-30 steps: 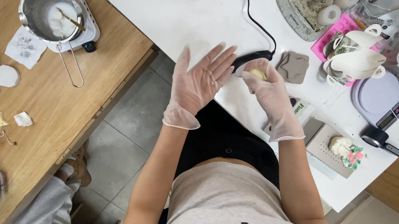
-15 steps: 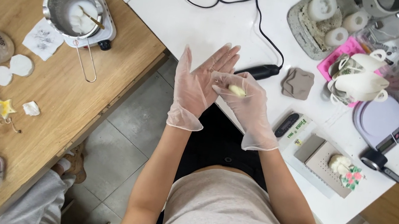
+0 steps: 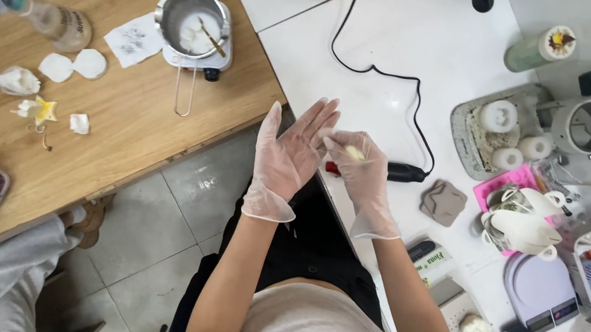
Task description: Shaping and carving wax pieces to create decorative floral elements for candles.
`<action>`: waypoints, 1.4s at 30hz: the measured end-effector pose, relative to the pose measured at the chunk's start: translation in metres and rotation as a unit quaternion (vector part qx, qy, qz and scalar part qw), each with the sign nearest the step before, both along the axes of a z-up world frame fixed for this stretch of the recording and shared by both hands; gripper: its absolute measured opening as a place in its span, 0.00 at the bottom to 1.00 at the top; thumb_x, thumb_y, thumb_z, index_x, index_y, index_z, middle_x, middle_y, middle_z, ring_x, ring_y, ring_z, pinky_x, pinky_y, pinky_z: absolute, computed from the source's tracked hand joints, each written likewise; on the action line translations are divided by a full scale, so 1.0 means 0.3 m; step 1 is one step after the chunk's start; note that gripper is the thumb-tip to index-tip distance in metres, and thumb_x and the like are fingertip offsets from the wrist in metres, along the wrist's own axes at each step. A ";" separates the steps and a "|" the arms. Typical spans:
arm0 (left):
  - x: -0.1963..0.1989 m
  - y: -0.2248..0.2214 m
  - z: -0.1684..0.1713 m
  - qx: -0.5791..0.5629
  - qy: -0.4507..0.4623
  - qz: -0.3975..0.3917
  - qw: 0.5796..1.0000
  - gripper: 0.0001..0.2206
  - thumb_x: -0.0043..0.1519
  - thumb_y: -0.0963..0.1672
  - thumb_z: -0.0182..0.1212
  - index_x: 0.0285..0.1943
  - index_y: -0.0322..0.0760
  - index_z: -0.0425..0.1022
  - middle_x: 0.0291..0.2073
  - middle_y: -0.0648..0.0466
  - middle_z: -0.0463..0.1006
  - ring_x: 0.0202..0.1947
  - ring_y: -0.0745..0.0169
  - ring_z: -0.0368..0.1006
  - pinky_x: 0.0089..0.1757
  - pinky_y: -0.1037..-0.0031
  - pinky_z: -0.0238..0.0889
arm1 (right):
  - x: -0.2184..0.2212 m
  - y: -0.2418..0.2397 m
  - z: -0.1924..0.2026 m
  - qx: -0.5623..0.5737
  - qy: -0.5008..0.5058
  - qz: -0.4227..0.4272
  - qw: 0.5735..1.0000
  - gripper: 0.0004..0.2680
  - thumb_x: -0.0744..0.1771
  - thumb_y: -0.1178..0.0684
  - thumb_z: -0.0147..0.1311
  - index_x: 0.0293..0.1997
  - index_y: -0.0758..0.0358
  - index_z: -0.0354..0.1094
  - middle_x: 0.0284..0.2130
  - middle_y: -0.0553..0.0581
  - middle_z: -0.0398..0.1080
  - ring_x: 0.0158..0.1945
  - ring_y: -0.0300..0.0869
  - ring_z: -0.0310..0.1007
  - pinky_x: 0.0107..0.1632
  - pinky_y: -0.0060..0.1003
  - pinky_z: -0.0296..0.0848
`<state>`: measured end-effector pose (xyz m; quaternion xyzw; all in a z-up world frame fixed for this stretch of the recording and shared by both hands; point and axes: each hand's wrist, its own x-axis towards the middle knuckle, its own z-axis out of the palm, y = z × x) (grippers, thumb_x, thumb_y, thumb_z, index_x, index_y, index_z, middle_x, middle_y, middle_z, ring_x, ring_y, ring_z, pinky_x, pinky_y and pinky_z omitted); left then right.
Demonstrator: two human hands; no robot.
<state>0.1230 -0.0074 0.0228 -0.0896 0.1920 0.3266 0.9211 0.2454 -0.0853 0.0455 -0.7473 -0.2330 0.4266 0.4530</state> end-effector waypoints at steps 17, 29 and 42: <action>-0.611 0.784 -0.325 0.120 0.107 0.061 0.985 0.41 0.64 0.63 0.41 0.80 0.37 0.50 0.79 0.49 0.47 0.79 0.50 0.40 0.71 0.59 0.30 | -0.438 0.843 -0.209 0.024 -0.261 0.132 0.956 0.05 0.64 0.49 0.65 0.40 0.53 0.80 0.38 0.53 0.77 0.42 0.42 0.77 0.47 0.35 0.74; -0.511 0.886 -0.456 0.395 0.376 -0.042 0.837 0.29 0.71 0.55 0.43 0.75 0.35 0.60 0.75 0.45 0.62 0.75 0.54 0.55 0.68 0.66 0.45 | -0.462 0.906 -0.250 -0.120 -0.343 0.142 0.921 0.06 0.63 0.43 0.64 0.38 0.47 0.80 0.38 0.51 0.77 0.42 0.44 0.78 0.47 0.38 0.73; -0.490 0.753 -0.301 0.513 0.413 -0.100 0.746 0.17 0.71 0.44 0.49 0.66 0.29 0.70 0.61 0.45 0.77 0.62 0.56 0.72 0.61 0.71 0.62 | -0.243 0.625 -0.316 0.002 0.275 -0.088 0.957 0.14 0.67 0.49 0.59 0.58 0.61 0.69 0.43 0.47 0.73 0.41 0.31 0.69 0.43 0.27 0.72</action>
